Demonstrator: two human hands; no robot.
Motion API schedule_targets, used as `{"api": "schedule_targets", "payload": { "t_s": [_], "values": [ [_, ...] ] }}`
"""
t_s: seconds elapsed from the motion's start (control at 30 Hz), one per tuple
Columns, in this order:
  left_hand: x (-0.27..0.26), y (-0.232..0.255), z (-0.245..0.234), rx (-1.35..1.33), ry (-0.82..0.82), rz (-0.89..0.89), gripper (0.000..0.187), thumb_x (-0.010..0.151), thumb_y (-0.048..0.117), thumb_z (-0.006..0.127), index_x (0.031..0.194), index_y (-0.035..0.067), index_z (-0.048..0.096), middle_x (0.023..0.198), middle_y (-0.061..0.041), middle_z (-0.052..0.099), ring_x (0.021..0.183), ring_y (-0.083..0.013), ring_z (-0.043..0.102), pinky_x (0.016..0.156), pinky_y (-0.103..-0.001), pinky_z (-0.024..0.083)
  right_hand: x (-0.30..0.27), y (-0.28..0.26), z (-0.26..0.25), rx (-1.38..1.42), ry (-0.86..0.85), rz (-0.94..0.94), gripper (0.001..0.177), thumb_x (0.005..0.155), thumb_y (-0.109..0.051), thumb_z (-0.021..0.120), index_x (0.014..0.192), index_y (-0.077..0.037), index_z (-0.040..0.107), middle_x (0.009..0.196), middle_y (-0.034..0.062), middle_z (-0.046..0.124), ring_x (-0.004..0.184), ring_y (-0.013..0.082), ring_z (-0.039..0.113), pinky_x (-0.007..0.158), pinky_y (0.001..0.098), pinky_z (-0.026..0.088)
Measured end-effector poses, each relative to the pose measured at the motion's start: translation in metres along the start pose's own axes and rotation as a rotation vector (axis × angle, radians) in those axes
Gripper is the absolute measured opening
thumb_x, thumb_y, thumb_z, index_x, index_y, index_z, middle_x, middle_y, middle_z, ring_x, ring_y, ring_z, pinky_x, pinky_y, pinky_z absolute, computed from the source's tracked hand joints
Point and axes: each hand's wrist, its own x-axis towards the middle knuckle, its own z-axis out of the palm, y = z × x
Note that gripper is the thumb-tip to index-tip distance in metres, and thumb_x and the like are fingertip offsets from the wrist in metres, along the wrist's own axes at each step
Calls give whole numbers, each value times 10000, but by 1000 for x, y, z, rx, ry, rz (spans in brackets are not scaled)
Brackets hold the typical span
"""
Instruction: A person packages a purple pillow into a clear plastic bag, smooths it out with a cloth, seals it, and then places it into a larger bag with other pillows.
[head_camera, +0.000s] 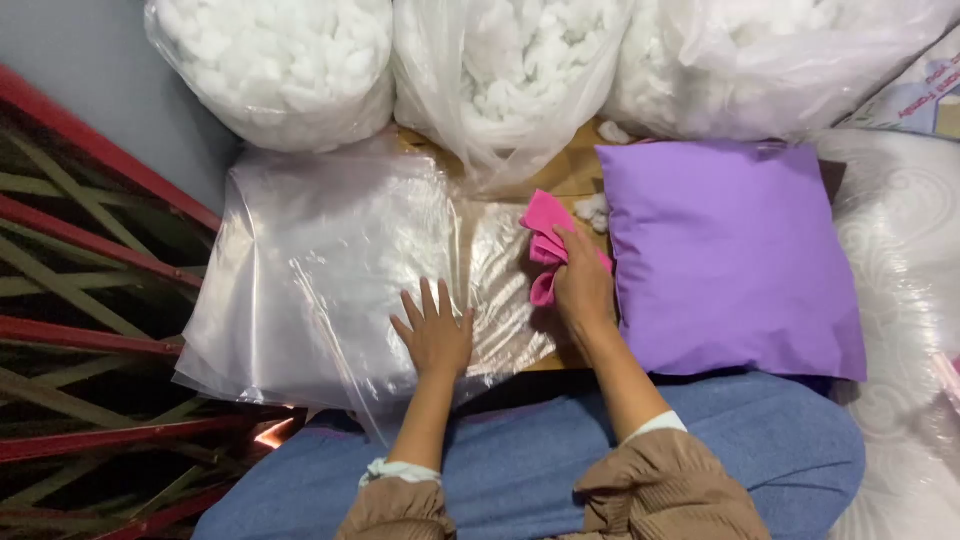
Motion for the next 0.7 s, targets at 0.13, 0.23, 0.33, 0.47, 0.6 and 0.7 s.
{"api": "schedule_targets", "payload": {
  "t_s": [0.13,0.23,0.33,0.47,0.6,0.7],
  "values": [
    [-43,10,-17,-53,-36,59,662,998,531,463,1559,183,412,1685,-75,272,1553,-386,162,1185,-686,115,-13,-44,8,37,133,-140,730,753,106,474,1398,-205,620,1421,145,573,1335,355,538,1079,487,455],
    [-26,-17,-14,-99,33,-81,637,1007,439,471,1574,160,390,1691,-100,261,1551,-406,152,1179,-690,140,-25,-44,63,52,-15,-243,761,721,96,498,1410,-211,595,1461,168,528,1318,386,550,1057,512,484],
    [0,-60,1,36,133,-151,680,980,371,475,1616,183,327,1702,-100,243,1551,-422,164,1165,-723,159,-25,-32,94,-178,-490,-549,783,720,-106,784,1448,-259,540,1558,122,458,1458,418,387,1202,605,275],
    [-1,-67,-17,6,115,-111,616,1032,475,404,1582,197,390,1681,-83,306,1553,-382,209,1174,-709,143,19,39,82,-171,-304,-245,705,805,-17,670,1462,-246,553,1569,99,456,1461,391,390,1201,560,286],
    [37,-88,-22,-67,266,-185,517,1062,405,416,1514,167,500,1609,-70,440,1545,-336,264,1170,-687,146,39,6,81,-84,-96,-29,687,800,40,596,1443,-199,577,1393,130,576,1345,350,539,1063,502,472],
    [69,-86,-40,0,245,-141,580,1068,341,394,1595,99,365,1684,-121,301,1558,-423,152,1166,-711,125,27,-81,136,112,-382,-189,542,904,-64,567,1431,-193,571,1558,178,430,1463,424,386,1155,559,371]
  ]
}}
